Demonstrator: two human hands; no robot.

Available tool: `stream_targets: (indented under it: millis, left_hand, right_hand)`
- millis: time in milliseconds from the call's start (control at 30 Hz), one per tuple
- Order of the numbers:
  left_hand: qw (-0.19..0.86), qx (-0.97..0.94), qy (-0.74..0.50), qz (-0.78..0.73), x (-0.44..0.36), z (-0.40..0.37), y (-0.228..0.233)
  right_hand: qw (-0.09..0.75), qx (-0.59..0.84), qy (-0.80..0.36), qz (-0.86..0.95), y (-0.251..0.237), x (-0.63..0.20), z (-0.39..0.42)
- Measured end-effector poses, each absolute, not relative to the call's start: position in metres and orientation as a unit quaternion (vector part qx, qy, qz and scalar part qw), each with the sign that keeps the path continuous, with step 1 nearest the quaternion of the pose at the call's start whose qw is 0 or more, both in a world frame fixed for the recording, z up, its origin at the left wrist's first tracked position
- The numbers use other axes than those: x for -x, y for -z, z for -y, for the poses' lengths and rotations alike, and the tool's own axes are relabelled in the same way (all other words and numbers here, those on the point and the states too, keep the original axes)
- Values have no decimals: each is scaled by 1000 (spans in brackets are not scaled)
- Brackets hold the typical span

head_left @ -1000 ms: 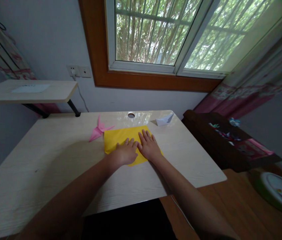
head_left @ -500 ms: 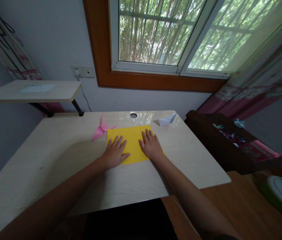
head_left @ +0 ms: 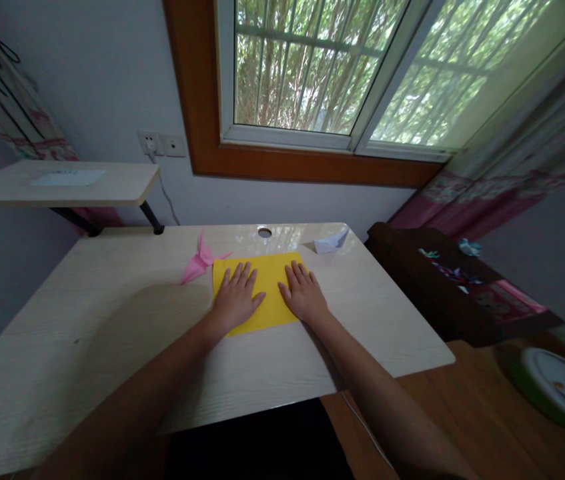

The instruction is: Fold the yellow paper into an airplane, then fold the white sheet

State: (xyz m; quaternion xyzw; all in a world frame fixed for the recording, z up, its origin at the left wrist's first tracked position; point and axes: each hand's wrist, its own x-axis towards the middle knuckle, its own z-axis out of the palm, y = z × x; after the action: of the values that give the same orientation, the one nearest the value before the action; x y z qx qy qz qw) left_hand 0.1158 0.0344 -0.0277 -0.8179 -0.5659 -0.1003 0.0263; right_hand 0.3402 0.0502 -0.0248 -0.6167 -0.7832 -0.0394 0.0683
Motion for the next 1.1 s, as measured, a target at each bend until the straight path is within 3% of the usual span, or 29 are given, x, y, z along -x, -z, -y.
stream_targets:
  millis: [367,600,767,1100]
  left_hand:
    - [36,795,99,597,-98,-32,28]
    - [51,794,101,597,-96,-32,30]
    - [54,797,105,593,-94,-31,28]
    - [51,787,84,609,-79,-31,24]
  right_hand:
    - [36,612,64,788,7,-359,-37]
    - [49,487,-2,872,0,-303,-59]
    - [75,516,-8,853,12,-289,-70]
    - [80,568,10,819,21,-336,-70]
